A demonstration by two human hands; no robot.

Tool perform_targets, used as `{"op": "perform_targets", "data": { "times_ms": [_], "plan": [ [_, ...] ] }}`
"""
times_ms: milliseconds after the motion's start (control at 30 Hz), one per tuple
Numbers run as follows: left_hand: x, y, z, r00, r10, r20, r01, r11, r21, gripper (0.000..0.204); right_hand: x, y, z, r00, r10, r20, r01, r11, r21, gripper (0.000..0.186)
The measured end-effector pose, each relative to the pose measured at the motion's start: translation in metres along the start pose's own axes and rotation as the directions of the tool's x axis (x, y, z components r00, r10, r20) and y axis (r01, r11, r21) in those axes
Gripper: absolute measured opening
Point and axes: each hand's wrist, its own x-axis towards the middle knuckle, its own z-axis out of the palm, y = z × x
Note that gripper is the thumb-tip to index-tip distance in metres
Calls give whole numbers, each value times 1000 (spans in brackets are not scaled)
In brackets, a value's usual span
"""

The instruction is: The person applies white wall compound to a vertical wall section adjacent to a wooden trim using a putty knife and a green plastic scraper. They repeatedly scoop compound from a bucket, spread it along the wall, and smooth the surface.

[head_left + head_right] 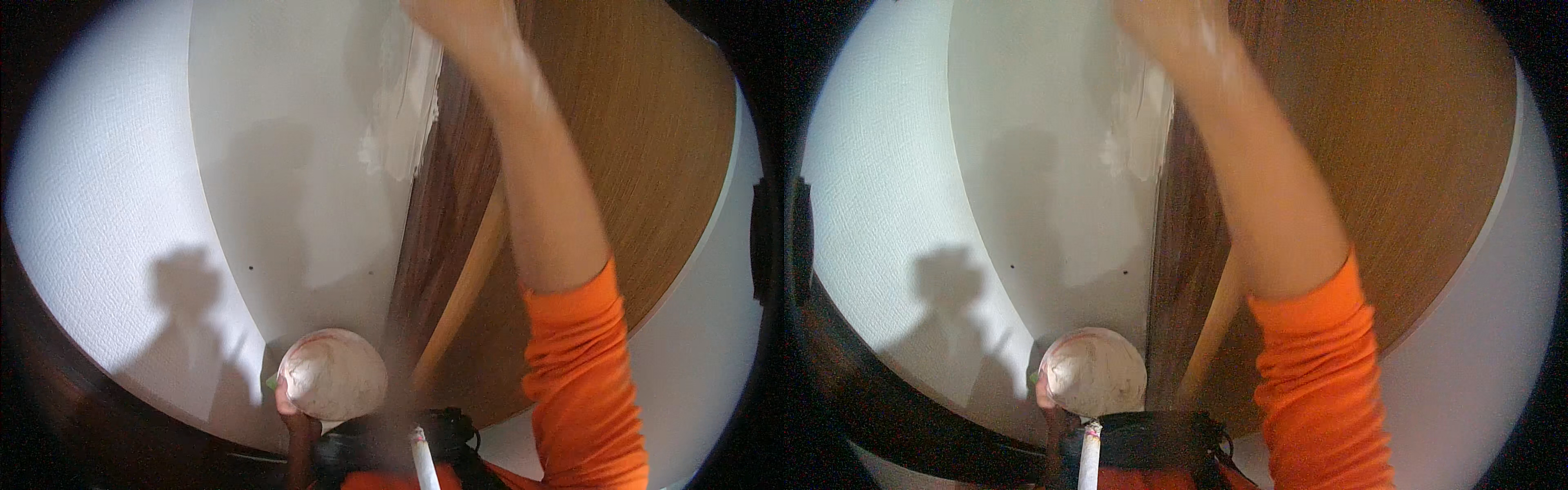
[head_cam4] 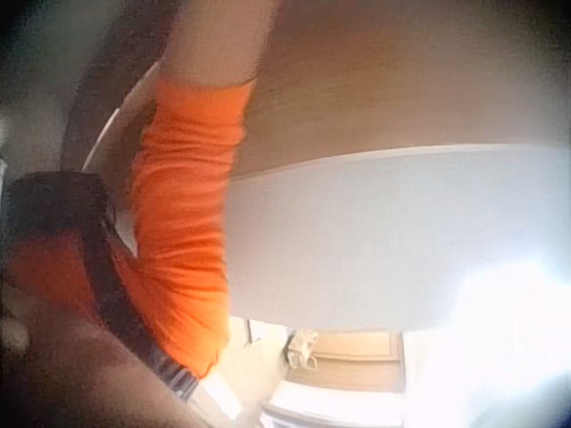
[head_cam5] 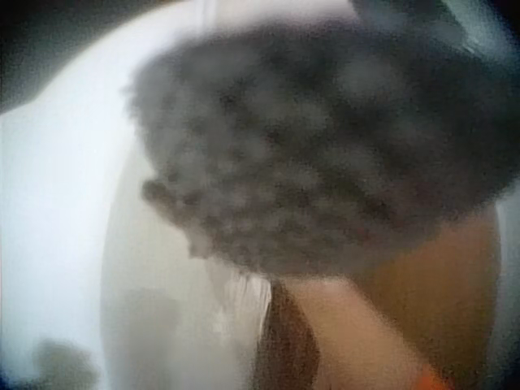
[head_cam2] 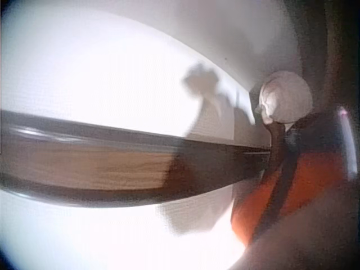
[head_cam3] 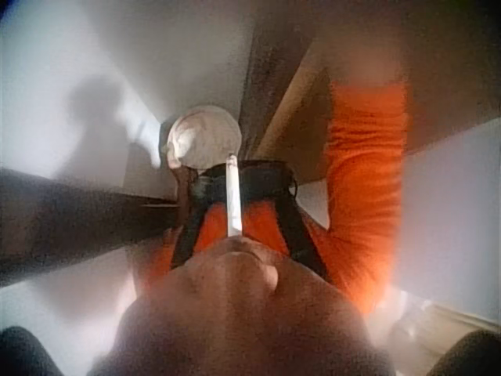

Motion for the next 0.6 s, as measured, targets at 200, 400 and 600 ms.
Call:
{"op": "perform_targets", "data": {
  "times_ms": [200,400,600],
  "plan": [
    [8,-13,-17,999,-54,5,54,976,-211,65,-17,-12,8,983,81,162,-92,994,61,43],
    [4,-19,-9,993,-12,-118,-6,988,-152,63,-195,-82,31,856,395,332,-460,876,143,60],
    [10,-22,-5,990,142,-20,-143,976,-163,60,-316,-90,41,833,270,483,-454,833,317,59]
  ]
}}
